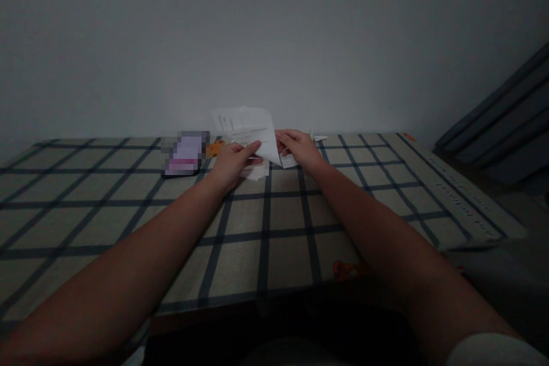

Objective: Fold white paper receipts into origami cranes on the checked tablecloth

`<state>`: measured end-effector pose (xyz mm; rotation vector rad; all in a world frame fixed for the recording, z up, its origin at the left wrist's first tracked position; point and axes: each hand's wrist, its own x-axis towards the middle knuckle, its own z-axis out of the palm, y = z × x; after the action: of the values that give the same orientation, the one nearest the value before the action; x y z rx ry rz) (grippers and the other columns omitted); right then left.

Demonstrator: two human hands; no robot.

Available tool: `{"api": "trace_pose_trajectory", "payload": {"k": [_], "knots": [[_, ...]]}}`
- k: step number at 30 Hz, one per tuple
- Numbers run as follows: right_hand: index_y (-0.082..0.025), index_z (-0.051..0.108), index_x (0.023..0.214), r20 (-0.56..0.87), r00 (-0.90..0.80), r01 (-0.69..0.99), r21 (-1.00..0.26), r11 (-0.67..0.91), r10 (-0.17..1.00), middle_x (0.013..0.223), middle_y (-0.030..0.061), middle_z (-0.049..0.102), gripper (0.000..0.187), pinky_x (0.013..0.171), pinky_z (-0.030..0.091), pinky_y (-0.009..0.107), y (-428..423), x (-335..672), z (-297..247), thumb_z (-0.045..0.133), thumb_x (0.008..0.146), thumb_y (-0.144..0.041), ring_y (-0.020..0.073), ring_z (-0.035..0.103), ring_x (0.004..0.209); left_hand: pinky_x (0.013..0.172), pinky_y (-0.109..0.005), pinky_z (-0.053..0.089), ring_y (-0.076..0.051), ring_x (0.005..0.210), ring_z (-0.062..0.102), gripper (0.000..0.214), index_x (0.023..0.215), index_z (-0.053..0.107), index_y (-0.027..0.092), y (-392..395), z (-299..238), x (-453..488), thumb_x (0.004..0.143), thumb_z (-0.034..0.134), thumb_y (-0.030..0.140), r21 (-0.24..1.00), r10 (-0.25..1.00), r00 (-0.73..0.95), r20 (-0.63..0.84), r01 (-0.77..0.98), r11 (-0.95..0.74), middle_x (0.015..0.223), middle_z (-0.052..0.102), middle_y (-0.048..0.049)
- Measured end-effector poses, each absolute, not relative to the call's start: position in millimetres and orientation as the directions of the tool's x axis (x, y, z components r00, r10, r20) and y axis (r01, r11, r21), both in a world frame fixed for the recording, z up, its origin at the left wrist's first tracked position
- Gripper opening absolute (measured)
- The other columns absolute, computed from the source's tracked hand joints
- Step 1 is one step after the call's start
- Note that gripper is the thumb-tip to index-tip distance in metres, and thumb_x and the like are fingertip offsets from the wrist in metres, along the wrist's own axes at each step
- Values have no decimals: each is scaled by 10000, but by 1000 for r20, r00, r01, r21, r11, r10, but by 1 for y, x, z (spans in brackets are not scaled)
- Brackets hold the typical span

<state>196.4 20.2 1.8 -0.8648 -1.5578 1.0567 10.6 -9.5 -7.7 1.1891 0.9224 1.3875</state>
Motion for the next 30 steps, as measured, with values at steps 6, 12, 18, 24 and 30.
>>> {"api": "trace_pose_trajectory", "payload": {"k": [6, 12, 18, 24, 30], "knots": [[-152, 713, 856, 287, -340, 107, -934, 340, 896, 744, 14, 642, 295, 589, 431, 249, 16, 196, 3, 698, 781, -436, 97, 515, 609, 673, -243, 583, -164, 736, 698, 334, 792, 714, 95, -6, -7, 8, 677, 819, 391, 942, 969, -101, 227, -230, -245, 877, 749, -108], [-145, 695, 813, 314, -306, 198, -902, 383, 899, 665, 3, 601, 258, 601, 405, 265, 12, 195, 5, 666, 799, -401, 110, 503, 611, 656, -283, 602, -194, 786, 712, 322, 887, 708, 128, -11, -3, 11, 687, 806, 360, 941, 985, -9, 174, -294, -169, 944, 750, -97], [-152, 680, 802, 344, -314, 148, -903, 404, 885, 707, 5, 623, 233, 605, 413, 257, 11, 194, 7, 693, 764, -382, 105, 509, 625, 696, -275, 603, -201, 816, 721, 347, 915, 725, 113, -15, -4, 16, 641, 847, 288, 966, 990, 66, 123, -238, -104, 1024, 748, -127], [-154, 687, 844, 300, -357, 136, -920, 367, 885, 716, 5, 619, 295, 584, 413, 240, 16, 196, 2, 677, 785, -443, 97, 505, 617, 735, -273, 592, -200, 883, 715, 392, 986, 709, 132, -13, -1, 14, 642, 847, 260, 940, 986, -35, 162, -299, -165, 1089, 734, -113], [-165, 695, 827, 305, -353, 170, -909, 381, 885, 727, 14, 629, 287, 581, 409, 248, 17, 198, -3, 693, 783, -449, 105, 516, 629, 706, -233, 577, -156, 838, 704, 342, 990, 700, 153, -11, 0, 13, 676, 826, 204, 904, 985, -13, 172, -395, -163, 1058, 734, -74]]}}
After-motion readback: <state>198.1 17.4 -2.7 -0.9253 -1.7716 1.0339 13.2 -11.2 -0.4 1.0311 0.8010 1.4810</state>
